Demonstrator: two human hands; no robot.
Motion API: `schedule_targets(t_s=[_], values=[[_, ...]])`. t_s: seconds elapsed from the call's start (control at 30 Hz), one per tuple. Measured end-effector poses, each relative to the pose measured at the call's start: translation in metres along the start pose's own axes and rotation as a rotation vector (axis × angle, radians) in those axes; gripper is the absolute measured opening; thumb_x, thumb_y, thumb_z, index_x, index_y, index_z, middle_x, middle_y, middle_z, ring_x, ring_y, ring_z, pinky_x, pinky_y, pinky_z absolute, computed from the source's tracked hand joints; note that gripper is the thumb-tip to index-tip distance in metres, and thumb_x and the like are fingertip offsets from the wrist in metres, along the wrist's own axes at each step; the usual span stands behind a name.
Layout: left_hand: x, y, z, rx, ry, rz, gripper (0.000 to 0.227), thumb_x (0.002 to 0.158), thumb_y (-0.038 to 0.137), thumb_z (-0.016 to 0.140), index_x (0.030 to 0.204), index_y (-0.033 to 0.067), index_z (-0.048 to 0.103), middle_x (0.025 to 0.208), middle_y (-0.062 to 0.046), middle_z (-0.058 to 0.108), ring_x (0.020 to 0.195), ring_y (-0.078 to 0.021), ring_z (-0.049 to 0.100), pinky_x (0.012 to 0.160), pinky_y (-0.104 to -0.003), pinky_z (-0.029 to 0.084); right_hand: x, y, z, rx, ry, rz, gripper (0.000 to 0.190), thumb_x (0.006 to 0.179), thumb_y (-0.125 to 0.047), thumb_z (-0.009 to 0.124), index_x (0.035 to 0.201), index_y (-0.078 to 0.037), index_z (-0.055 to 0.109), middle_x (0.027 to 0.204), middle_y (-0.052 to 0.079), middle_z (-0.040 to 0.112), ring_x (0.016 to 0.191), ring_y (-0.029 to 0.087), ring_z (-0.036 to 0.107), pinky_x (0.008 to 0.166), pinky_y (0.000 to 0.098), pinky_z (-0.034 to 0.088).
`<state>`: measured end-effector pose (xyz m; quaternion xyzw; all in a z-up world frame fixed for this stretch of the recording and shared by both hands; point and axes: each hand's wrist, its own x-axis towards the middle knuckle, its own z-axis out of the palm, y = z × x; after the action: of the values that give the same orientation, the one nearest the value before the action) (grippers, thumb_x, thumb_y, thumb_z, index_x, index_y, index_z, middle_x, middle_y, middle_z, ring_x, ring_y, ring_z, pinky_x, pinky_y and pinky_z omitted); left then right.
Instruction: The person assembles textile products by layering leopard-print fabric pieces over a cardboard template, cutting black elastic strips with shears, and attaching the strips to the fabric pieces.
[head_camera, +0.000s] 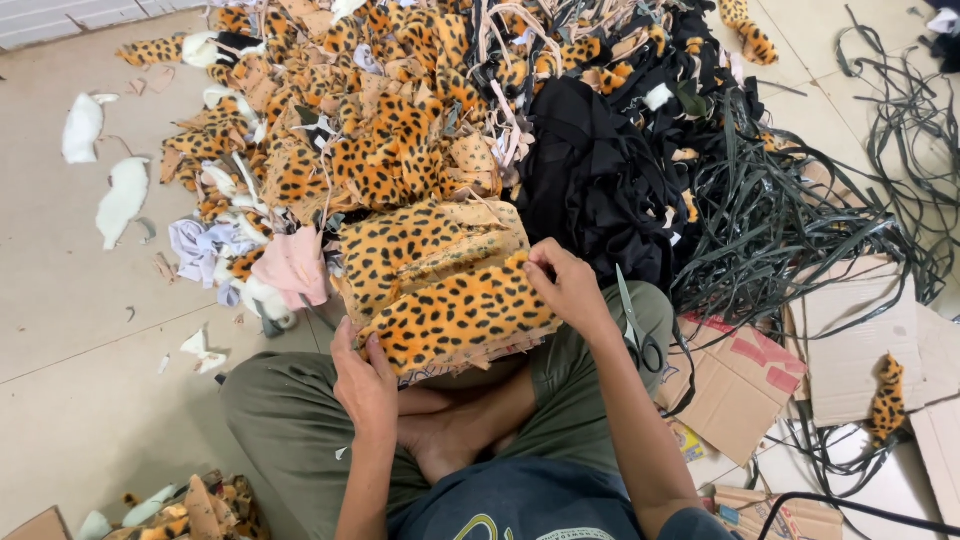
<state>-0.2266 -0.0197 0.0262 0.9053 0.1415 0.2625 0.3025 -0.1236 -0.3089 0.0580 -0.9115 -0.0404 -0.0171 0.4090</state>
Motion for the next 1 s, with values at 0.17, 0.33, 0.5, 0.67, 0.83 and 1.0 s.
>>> schedule_targets(t_s=[0.17, 0.33, 0.5, 0.67, 0.83, 1.0], values=[[0.009, 0.018, -0.012, 0.178, 0.012, 0.14, 0.045, 0.101, 0.018, 0.065, 0.141, 0.0064, 0.047, 0.117, -0.008, 0.057, 0.081, -0.0221, 0.068, 0.052, -0.032, 0.06, 0.001, 0.012, 0.023, -0.295, 0.124, -0.263, 0.017, 0.1, -0.033, 0.066, 0.114, -0.024, 0.061, 0.084, -0.005, 0.066, 0.09, 0.019, 0.066, 0.083, 0.0349, 0.049], [0.025, 0.046, -0.006, 0.269, 0.112, 0.343, 0.049, 0.096, 0.034, 0.07, 0.138, 0.0135, 0.058, 0.122, -0.01, 0.051, 0.111, -0.0295, 0.057, 0.087, -0.04, 0.048, -0.014, 0.023, -0.001, -0.046, 0.024, -0.151, 0.049, 0.098, -0.024, 0.066, 0.144, -0.013, 0.051, 0.105, 0.013, 0.07, 0.1, 0.038, 0.063, 0.089, 0.0517, 0.05], [0.011, 0.093, 0.028, 0.113, -0.327, 0.667, 0.051, 0.086, 0.041, 0.074, 0.128, 0.0149, 0.064, 0.137, -0.013, 0.054, 0.137, -0.0316, 0.043, 0.113, -0.057, 0.033, -0.046, 0.033, -0.006, -0.313, -0.097, 0.203, 0.04, 0.095, -0.058, 0.065, 0.098, -0.018, 0.065, 0.085, 0.006, 0.062, 0.081, 0.034, 0.07, 0.075, 0.0474, 0.055], [-0.02, 0.113, 0.066, 0.19, -0.231, 0.754, 0.073, 0.082, 0.028, 0.079, 0.145, 0.0047, 0.052, 0.158, -0.014, 0.041, 0.149, -0.0334, 0.031, 0.122, -0.064, 0.012, -0.042, 0.043, 0.012, -0.237, -0.171, 0.318, 0.055, 0.097, -0.064, 0.059, 0.109, -0.011, 0.062, 0.101, 0.013, 0.065, 0.095, 0.038, 0.07, 0.084, 0.0501, 0.055], [-0.022, 0.131, 0.072, 0.255, -0.193, 0.67, 0.059, 0.091, 0.02, 0.07, 0.145, 0.0031, 0.054, 0.155, -0.012, 0.047, 0.148, -0.028, 0.036, 0.125, -0.058, 0.015, -0.039, 0.034, 0.0, -0.158, -0.241, 0.316, 0.05, 0.106, -0.061, 0.038, 0.124, -0.019, 0.058, 0.118, 0.014, 0.065, 0.111, 0.042, 0.066, 0.094, 0.0555, 0.051], [-0.013, 0.126, 0.074, 0.071, -0.162, 0.853, 0.008, 0.094, 0.001, 0.064, 0.09, 0.0067, 0.061, 0.131, -0.016, 0.067, 0.133, -0.0311, 0.056, 0.118, -0.066, 0.025, -0.045, -0.015, -0.028, -0.214, -0.323, 0.003, 0.059, 0.092, -0.002, 0.06, 0.147, -0.011, 0.041, 0.13, 0.015, 0.047, 0.127, 0.048, 0.052, 0.093, 0.0567, 0.056]])
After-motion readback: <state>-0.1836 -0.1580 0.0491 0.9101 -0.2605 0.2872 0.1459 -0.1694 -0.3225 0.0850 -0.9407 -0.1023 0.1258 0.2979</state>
